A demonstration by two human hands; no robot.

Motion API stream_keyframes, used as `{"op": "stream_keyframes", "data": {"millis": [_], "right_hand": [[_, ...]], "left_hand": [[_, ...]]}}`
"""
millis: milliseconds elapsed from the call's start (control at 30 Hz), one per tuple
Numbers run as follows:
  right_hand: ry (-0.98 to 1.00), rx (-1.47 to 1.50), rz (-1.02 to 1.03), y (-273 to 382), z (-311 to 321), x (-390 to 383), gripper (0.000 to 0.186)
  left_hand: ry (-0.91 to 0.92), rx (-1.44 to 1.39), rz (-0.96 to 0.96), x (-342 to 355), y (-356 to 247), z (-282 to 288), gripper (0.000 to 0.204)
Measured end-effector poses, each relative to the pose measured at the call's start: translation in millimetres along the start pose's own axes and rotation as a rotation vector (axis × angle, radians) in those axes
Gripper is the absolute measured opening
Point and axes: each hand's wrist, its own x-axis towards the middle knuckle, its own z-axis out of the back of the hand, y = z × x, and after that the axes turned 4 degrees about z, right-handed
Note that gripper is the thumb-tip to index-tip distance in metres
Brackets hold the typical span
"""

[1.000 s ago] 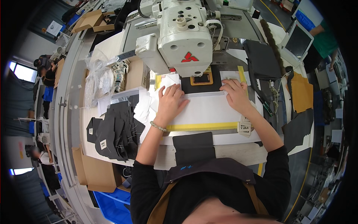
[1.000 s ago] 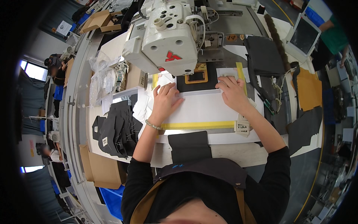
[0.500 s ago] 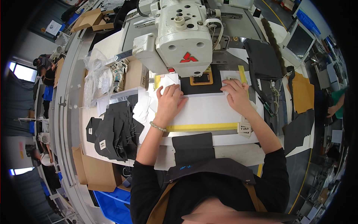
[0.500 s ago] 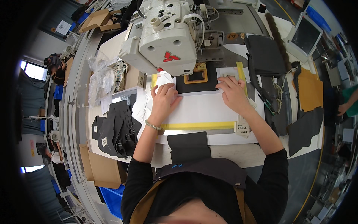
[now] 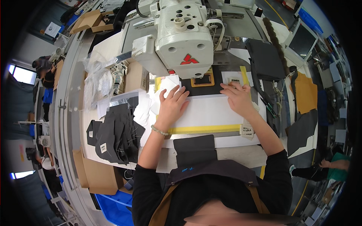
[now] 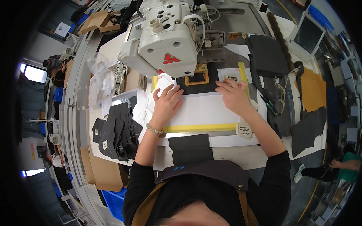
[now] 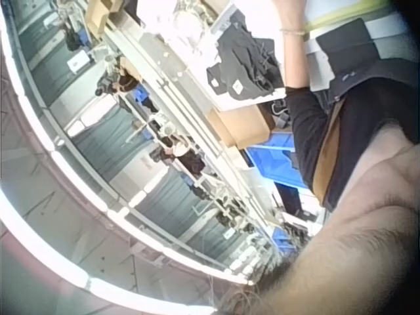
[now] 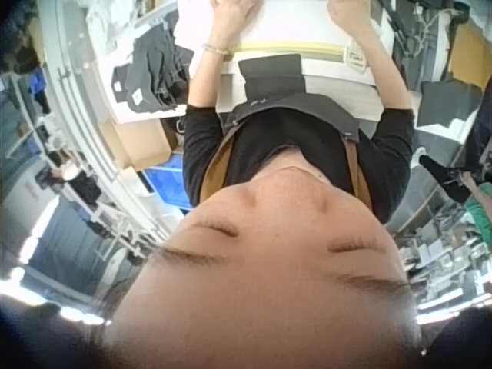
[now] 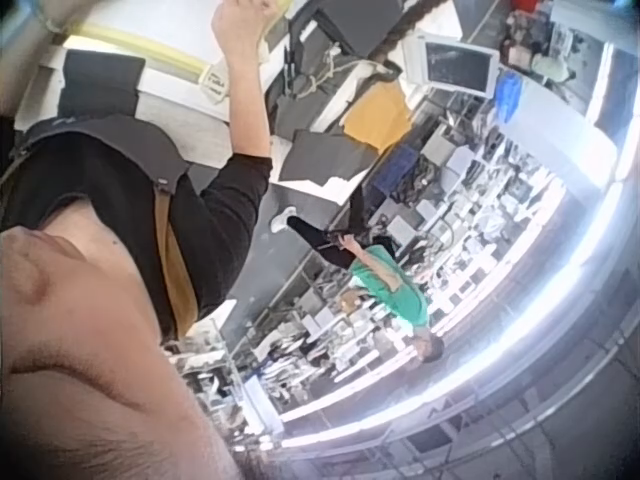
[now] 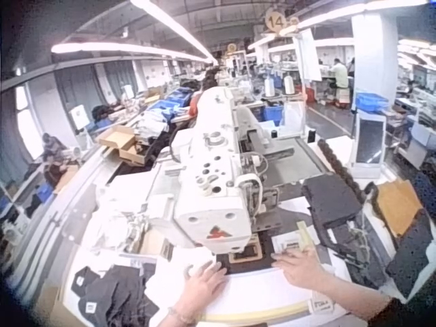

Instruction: Using a sewing machine to attach small white labels to black leather pieces.

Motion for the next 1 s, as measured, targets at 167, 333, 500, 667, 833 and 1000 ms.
{"op": "stream_keyframes", "data": {"millis": [167,333,500,667,833,1000], "right_hand": [[-0.015,-0.028,0.027,-0.7,-1.8,-0.2,0.037],[0.007,-0.017,0.025,-0.3,1.0,0.9,0.039],[0.028,0.034,-0.12,3.5,4.9,9.2,0.05],[0.083,-0.05,-0.086,-1.2,-1.0,16.0,0.052],[0.129,-0.118,-0.035,-1.8,-4.1,16.6,0.053],[0.135,-0.085,-0.047,-5.1,-3.4,16.2,0.053]], "left_hand": [[0.044,0.066,-0.028,-3.6,-2.7,-4.3,0.028],[0.023,0.12,-0.034,-5.3,-5.8,-2.8,0.028],[0.008,0.142,-0.027,-7.6,-6.2,-6.4,0.028],[0.008,0.145,-0.03,-8.6,-6.0,-5.2,0.029],[0.013,0.147,-0.023,-9.2,-6.5,-4.0,0.03],[0.012,0.13,-0.022,-8.6,-6.5,-5.3,0.03]]}}
